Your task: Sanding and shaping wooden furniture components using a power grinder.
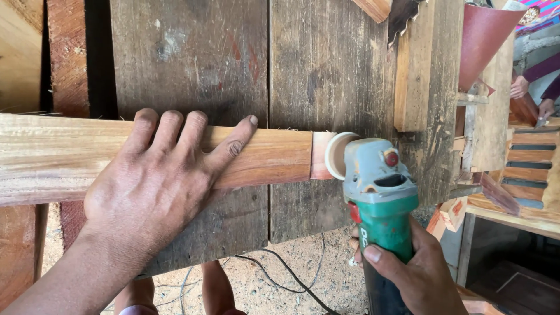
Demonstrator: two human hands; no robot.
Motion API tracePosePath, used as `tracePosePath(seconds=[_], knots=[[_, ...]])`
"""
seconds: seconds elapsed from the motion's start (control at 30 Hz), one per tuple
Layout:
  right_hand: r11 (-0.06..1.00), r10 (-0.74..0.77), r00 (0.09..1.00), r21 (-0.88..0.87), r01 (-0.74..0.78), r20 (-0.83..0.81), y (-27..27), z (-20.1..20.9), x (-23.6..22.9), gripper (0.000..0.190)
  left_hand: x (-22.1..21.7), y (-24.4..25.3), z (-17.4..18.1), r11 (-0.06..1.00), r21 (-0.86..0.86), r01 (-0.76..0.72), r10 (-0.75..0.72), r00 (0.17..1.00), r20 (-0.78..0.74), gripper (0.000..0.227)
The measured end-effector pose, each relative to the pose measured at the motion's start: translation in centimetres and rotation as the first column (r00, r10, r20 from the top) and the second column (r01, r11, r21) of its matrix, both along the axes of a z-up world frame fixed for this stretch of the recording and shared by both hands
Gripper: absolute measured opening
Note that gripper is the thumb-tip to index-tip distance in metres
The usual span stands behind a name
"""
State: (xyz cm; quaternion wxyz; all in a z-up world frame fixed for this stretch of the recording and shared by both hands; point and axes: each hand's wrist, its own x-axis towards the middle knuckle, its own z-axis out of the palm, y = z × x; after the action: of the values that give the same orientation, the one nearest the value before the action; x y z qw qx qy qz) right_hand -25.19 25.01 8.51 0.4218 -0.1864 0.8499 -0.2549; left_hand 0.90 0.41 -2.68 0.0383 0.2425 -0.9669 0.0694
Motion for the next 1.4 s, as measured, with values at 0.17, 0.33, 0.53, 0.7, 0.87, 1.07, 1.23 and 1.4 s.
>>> tracePosePath(seconds=[0.17, 0.33, 0.53, 0.7, 0.87, 1.07, 1.23, 1.4], knots=[[0.994, -0.104, 0.994, 0.008, 0.105, -0.042, 0.3, -0.2, -0.2, 0.055, -0.1, -0.1, 0.3, 1.0, 0.02, 0.004, -0.004, 1.0, 0.029, 0.082], [0.999, 0.033, 0.999, -0.02, -0.033, -0.015, 1.2, -0.4, 0.1, 0.054, -0.1, -0.1, 0.2, 0.998, 0.069, 0.008, -0.015, 0.995, 0.094, 0.078], [0.999, 0.049, 0.999, -0.004, -0.049, 0.002, 1.4, -0.2, 0.2, 0.059, -0.1, 0.0, 0.4, 1.0, -0.003, -0.002, 0.003, 0.997, 0.071, 0.085], [0.999, -0.049, 0.999, 0.012, 0.049, 0.01, 4.1, -0.1, -0.6, 0.075, -0.1, -0.1, 0.5, 1.0, 0.004, -0.004, 0.003, 0.998, 0.057, 0.084], [0.998, 0.057, 0.998, 0.0, -0.057, -0.034, 2.9, 0.4, 1.9, 0.082, 0.0, -0.2, 0.5, 1.0, -0.006, 0.001, -0.001, 1.0, 0.018, 0.08], [0.998, 0.034, 0.998, 0.063, -0.031, -0.05, 3.7, -0.1, 2.2, 0.085, 0.1, -0.2, 0.4, 1.0, -0.011, 0.016, -0.015, 1.0, 0.023, 0.083], [0.999, 0.039, 0.999, 0.005, -0.039, -0.016, 2.0, 0.6, 2.8, 0.08, 0.1, -0.2, 0.5, 1.0, 0.005, 0.019, -0.02, 0.998, 0.061, 0.08], [0.998, 0.023, 1.0, 0.052, -0.022, -0.019, 3.0, 0.8, 1.9, 0.08, 0.1, -0.2, 0.5, 0.998, -0.056, 0.022, -0.019, 0.999, 0.041, 0.081]])
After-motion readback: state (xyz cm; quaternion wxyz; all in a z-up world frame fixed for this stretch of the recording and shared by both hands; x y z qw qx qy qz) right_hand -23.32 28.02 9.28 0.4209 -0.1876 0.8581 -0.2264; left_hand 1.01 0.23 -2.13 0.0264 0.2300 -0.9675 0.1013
